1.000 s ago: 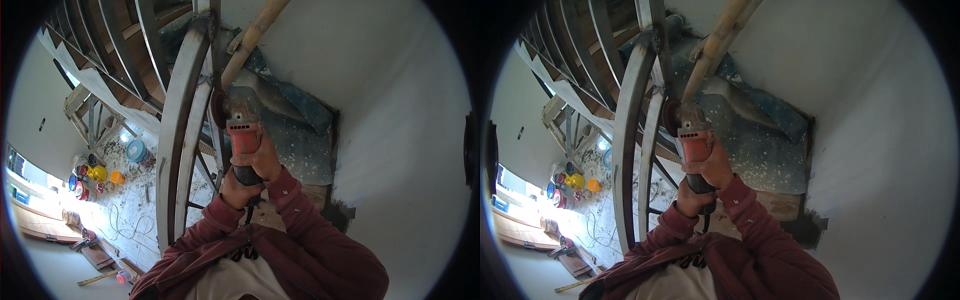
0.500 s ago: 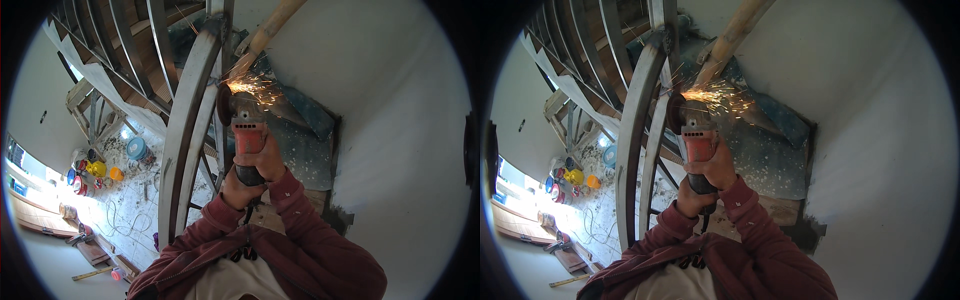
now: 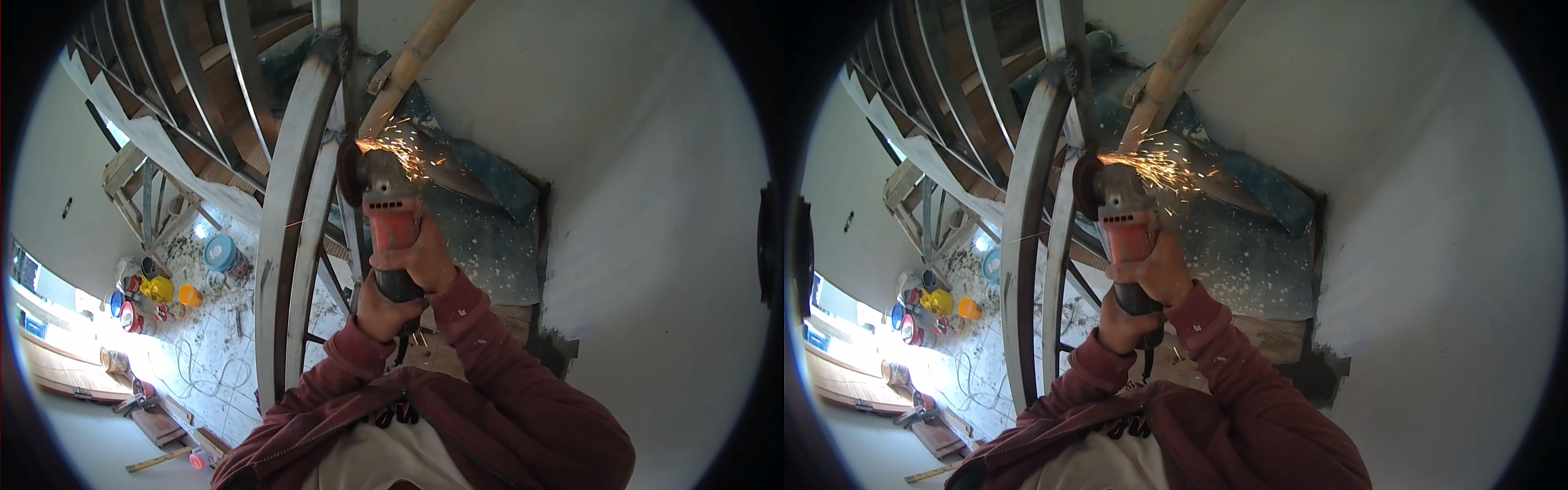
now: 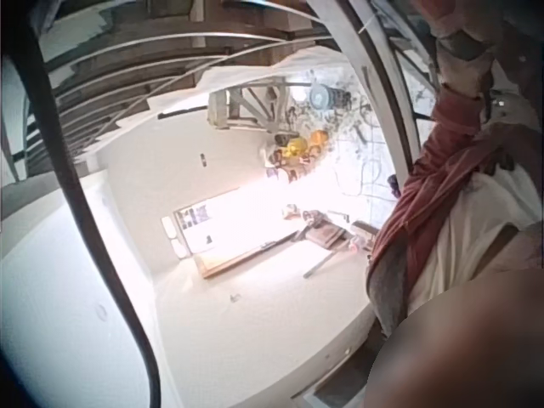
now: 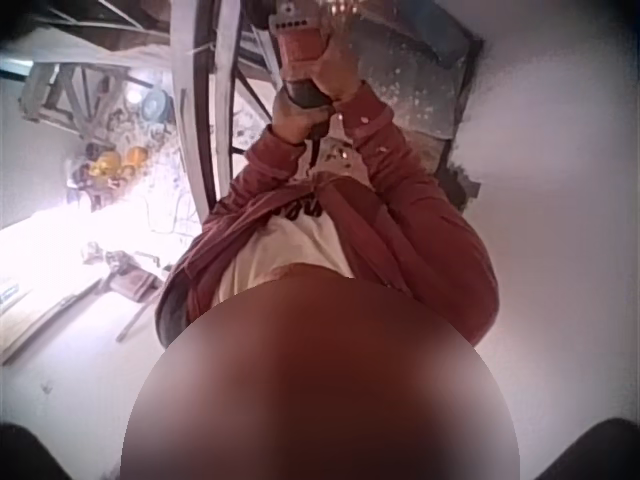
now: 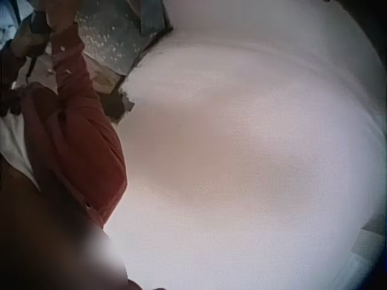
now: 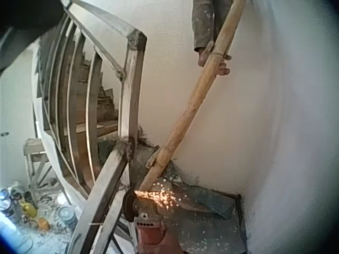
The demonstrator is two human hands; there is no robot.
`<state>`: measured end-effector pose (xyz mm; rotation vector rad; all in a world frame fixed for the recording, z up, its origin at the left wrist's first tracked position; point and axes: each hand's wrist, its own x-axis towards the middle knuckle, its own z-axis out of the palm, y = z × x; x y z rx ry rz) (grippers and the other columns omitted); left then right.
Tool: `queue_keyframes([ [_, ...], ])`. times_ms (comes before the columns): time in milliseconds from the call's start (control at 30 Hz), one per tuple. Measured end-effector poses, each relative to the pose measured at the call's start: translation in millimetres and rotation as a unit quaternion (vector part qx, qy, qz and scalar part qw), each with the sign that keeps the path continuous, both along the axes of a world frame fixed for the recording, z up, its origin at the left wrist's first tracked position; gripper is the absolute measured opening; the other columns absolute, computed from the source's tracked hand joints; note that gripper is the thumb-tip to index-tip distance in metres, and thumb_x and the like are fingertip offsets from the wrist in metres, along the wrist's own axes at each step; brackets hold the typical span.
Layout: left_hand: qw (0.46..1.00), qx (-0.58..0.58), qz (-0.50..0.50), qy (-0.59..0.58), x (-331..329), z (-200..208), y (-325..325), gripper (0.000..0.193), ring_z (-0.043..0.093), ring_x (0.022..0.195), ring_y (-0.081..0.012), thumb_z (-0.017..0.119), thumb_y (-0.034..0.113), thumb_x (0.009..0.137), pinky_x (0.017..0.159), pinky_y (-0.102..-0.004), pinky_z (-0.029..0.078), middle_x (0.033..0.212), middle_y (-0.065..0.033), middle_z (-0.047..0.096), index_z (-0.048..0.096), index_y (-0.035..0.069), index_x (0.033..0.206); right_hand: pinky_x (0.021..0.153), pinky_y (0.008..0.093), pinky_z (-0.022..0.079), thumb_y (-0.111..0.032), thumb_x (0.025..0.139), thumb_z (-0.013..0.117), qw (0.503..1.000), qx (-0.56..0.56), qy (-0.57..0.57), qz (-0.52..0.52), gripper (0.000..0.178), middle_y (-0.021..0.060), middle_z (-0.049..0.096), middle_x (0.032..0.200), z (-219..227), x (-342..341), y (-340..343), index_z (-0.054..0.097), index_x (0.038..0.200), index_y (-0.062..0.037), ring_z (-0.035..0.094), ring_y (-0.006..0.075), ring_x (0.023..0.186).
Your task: The person smooths or cuts metal staircase railings with an angle grinder, generating sparks in the process.
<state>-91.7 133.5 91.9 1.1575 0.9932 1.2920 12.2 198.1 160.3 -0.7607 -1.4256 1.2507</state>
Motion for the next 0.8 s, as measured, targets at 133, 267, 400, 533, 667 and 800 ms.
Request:
queue_keyframes([
  [133,0.999,-0.009,-0.006,-0.032,0,14,-1,0.062,0.063,0.085,-0.0161,0.078,0.010,0.057,0.076,-0.0299,0.051,0.096,-0.0091,0.063,0.050,-0.002,0.111,0.092,0.0304,0.042,-0.007,0.052,0.081,0.999,0.015,0.016,0.027,0.065,0.0043,0.058,0.105,1,0,4,0.057,0.112,-0.0048,0.055,0.0157,0.101],
  [267,1.000,-0.003,-0.006,0.013,1,18,-4,0.049,0.064,0.080,-0.0168,0.074,0.005,0.058,0.071,-0.0295,0.052,0.090,-0.0063,0.064,0.056,-0.001,0.103,0.091,0.0300,0.042,-0.007,0.053,0.080,1.000,0.000,0.026,0.014,0.064,0.0040,0.059,0.105,2,-1,0,0.057,0.113,-0.0050,0.055,0.0152,0.099],
  [400,1.000,0.002,-0.006,0.010,-1,19,-1,0.042,0.064,0.079,-0.0165,0.073,0.005,0.059,0.069,-0.0298,0.052,0.090,-0.0073,0.065,0.058,-0.001,0.098,0.088,0.0296,0.043,-0.004,0.053,0.079,1.000,-0.015,0.020,-0.006,0.064,0.0033,0.059,0.103,-9,-1,6,0.057,0.113,-0.0054,0.054,0.0145,0.095],
  [533,0.998,-0.051,-0.018,0.043,3,22,-7,0.045,0.064,0.081,-0.0168,0.073,0.006,0.059,0.072,-0.0296,0.052,0.092,-0.0069,0.065,0.058,-0.001,0.100,0.086,0.0299,0.045,-0.003,0.052,0.079,0.999,-0.035,-0.012,-0.010,0.066,0.0036,0.058,0.104,-21,2,6,0.055,0.114,-0.0059,0.054,0.0145,0.095],
  [667,0.999,-0.039,-0.015,0.018,13,3,-32,0.048,0.064,0.083,-0.0175,0.074,0.008,0.058,0.074,-0.0300,0.051,0.093,-0.0059,0.065,0.058,0.000,0.103,0.084,0.0321,0.047,-0.010,0.047,0.084,0.999,-0.016,0.049,0.013,0.074,0.0088,0.058,0.104,-48,6,-15,0.051,0.113,-0.0008,0.057,0.0197,0.092],
  [800,0.995,-0.070,-0.066,0.014,24,-36,-47,0.054,0.064,0.082,-0.0178,0.077,0.008,0.059,0.074,-0.0310,0.052,0.093,-0.0080,0.064,0.054,-0.002,0.106,0.084,0.0323,0.047,-0.008,0.048,0.083,0.995,-0.061,0.035,-0.073,0.074,0.0086,0.058,0.103,-84,31,-42,0.050,0.114,-0.0027,0.056,0.0187,0.093],
])
